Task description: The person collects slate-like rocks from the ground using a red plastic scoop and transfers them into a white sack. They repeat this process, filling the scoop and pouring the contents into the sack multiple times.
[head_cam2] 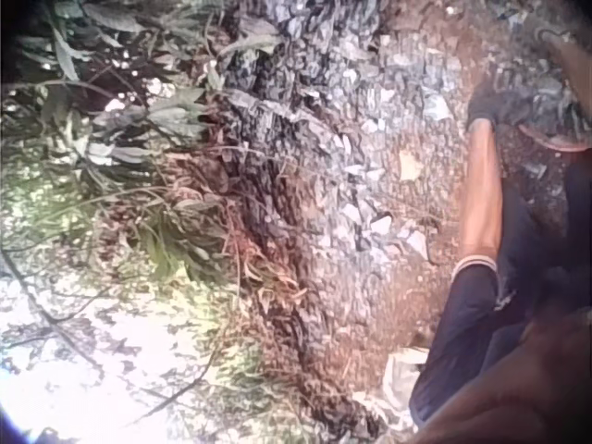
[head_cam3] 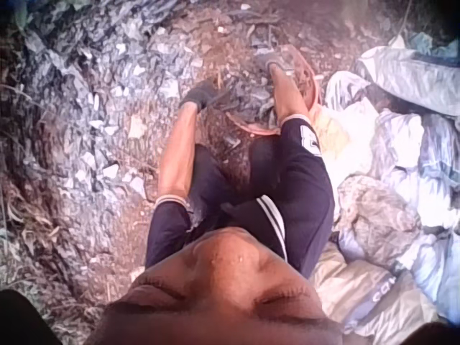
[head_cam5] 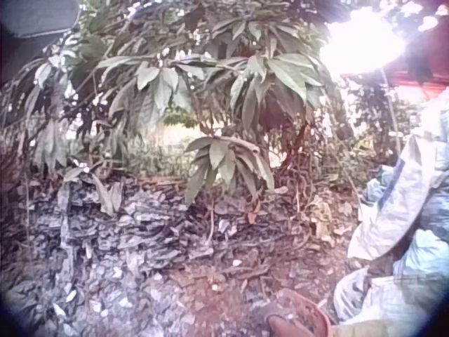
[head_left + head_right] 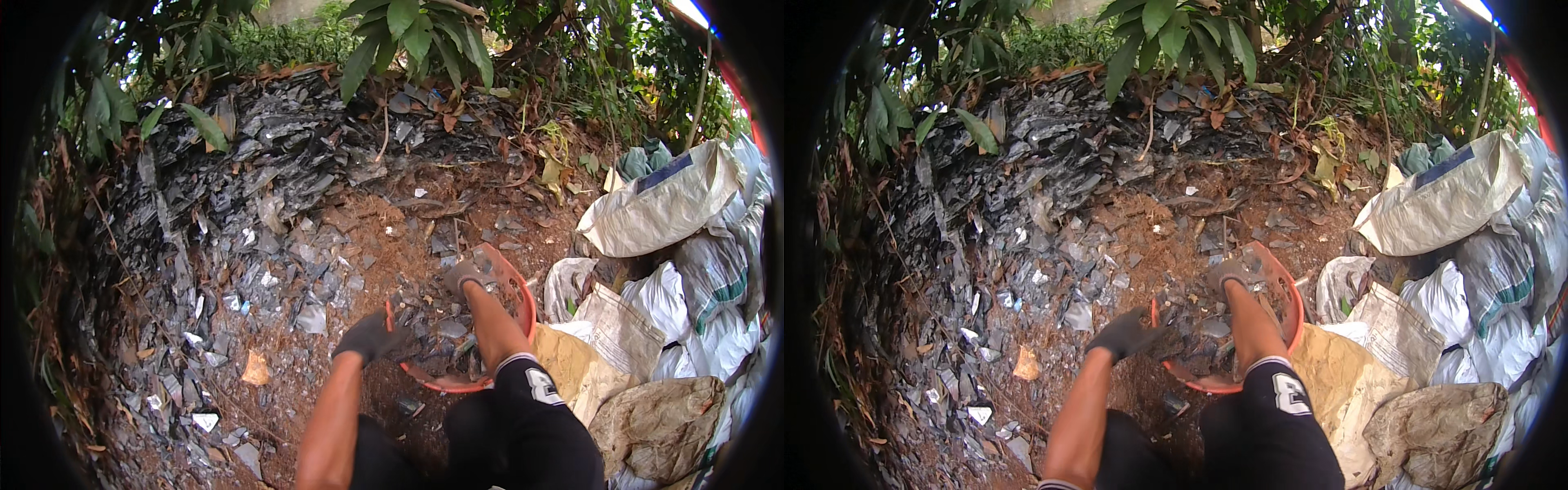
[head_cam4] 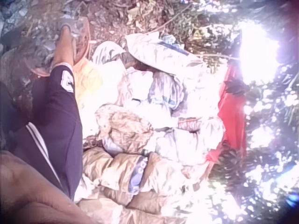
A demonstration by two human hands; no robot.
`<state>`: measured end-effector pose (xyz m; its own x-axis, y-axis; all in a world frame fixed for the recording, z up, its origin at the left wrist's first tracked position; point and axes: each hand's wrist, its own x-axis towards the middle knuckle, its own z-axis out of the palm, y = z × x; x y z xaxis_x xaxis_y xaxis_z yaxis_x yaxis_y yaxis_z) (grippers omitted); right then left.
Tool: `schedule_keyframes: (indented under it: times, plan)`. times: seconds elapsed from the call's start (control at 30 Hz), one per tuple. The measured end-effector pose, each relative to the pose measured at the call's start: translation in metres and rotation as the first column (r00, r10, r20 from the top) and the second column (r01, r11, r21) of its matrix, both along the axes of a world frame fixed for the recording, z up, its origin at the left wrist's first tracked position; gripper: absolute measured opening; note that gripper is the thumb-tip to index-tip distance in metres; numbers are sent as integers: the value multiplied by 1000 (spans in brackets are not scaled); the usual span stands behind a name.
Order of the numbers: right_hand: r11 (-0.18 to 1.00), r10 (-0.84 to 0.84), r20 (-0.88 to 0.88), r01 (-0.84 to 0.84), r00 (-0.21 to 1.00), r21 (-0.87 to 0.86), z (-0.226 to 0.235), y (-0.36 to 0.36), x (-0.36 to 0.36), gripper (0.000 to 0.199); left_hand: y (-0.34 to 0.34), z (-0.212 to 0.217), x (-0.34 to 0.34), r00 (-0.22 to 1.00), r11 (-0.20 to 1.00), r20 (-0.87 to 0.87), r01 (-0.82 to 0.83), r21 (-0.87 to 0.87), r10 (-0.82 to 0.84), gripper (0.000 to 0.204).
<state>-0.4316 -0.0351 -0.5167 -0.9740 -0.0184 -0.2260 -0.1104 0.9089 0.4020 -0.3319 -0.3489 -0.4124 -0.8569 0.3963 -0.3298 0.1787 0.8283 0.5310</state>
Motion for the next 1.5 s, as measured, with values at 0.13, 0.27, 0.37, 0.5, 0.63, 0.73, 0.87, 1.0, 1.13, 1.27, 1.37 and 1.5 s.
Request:
schedule_keyframes:
  times: [0.13, 0.27, 0.37, 0.5, 0.63, 0.73, 0.87, 1.0, 1.13, 1.27, 1.37, 1.5]
  plan:
    - [955, 298, 56, -297, 953, -25, 59, 7, 32, 16, 19, -63, -3, 995, 995, -20, -94, -18, 93, 91]
    - [890, -131, -133, 57, 982, -453, 117, -18, 66, 13, -10, -115, -12, 919, 983, 378, -157, 97, 110, 100]
    - [984, 173, -60, -169, 983, 56, 69, 31, 39, 14, 8, -102, -15, 888, 986, 456, -24, 163, -53, 89]
    - [987, 155, 93, -158, 984, 27, 48, -14, 22, 21, 5, -142, -34, 934, 983, 355, -22, 180, -44, 66]
    - [965, 247, 88, -237, 965, -116, 23, -42, 31, 18, 25, -128, -31, 811, 952, 556, -285, 108, 179, 46]
    - [910, 340, 19, -324, 940, -259, 56, -64, 62, 8, 14, -123, -30, 802, 934, 596, -244, 261, 43, 43]
    - [771, -33, 2, 27, 999, -637, 80, -43, 123, 17, 48, -79, -13, 988, 962, 81, 108, 250, -132, 43]
    - [371, -352, 20, 160, 936, -915, 95, -38, 182, 28, 65, -98, -2, 876, 723, 217, 191, 664, -431, 50]
    - [475, -330, -40, 129, 943, -870, 75, -4, 137, 29, 76, -89, 11, 803, 722, 209, 346, 599, -558, 60]
    - [500, -304, 80, 230, 949, -835, 102, -45, 68, 28, 74, -97, 3, 857, 767, 249, 229, 600, -450, 56]
    - [877, 287, 2, -261, 958, -404, 82, -42, 47, 30, 75, -89, -17, 973, 876, 158, 73, 477, -167, 63]
    - [567, -63, 45, 73, 997, -820, 89, -64, 135, 29, 43, -77, -26, 961, 828, -2, -238, 507, 277, 82]
